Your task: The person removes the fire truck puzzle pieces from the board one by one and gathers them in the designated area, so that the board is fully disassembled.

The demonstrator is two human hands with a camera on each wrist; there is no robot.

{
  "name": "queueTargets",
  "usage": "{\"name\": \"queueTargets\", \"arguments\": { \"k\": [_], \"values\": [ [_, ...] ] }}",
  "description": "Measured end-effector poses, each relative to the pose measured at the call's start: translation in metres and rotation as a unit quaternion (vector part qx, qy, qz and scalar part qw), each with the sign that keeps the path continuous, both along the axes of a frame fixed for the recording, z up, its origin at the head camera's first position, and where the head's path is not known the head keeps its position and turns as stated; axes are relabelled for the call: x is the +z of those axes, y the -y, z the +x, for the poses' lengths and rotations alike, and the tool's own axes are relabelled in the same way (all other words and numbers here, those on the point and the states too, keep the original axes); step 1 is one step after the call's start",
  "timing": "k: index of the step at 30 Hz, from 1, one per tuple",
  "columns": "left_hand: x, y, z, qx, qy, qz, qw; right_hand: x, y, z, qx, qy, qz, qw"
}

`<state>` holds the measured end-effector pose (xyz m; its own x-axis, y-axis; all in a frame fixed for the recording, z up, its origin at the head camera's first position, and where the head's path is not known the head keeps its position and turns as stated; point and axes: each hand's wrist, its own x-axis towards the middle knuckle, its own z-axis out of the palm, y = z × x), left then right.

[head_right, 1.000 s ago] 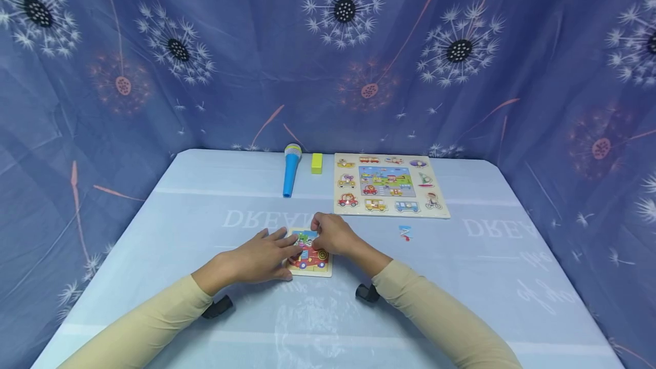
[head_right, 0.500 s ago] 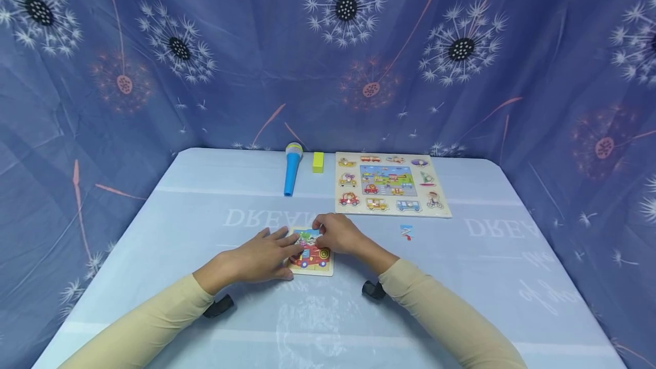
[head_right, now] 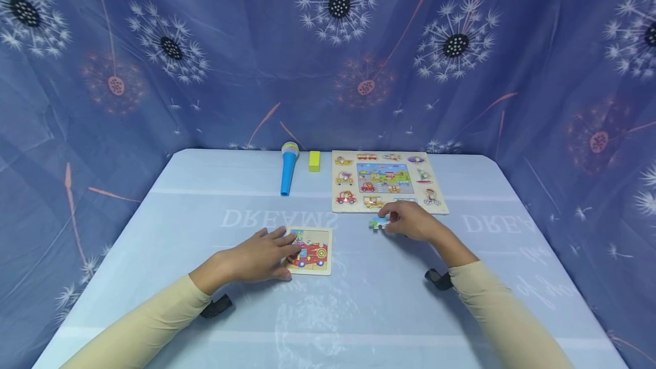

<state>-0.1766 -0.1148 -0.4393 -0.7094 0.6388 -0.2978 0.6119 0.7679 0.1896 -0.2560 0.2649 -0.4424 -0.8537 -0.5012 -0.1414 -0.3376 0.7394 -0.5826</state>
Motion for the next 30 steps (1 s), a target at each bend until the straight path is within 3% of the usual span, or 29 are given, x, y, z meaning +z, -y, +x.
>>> {"name": "queueTargets", "arguments": {
  "k": [6,14,30],
  "values": [
    [0.002,0.001,0.0,-0.001,0.0,-0.003,1.0,-0.008,-0.023,-0.001,-0.014,0.018,0.008,0.9997],
    [0.002,0.002,0.002,-0.008,-0.003,-0.002,1.0,-0.015,-0.021,-0.001,-0.035,0.011,0.029,0.9989],
    [0.0,0.003,0.0,-0.008,-0.008,0.009,0.9999,-0.015,-0.016,-0.003,-0.043,0.024,0.014,0.9987]
  ]
}}
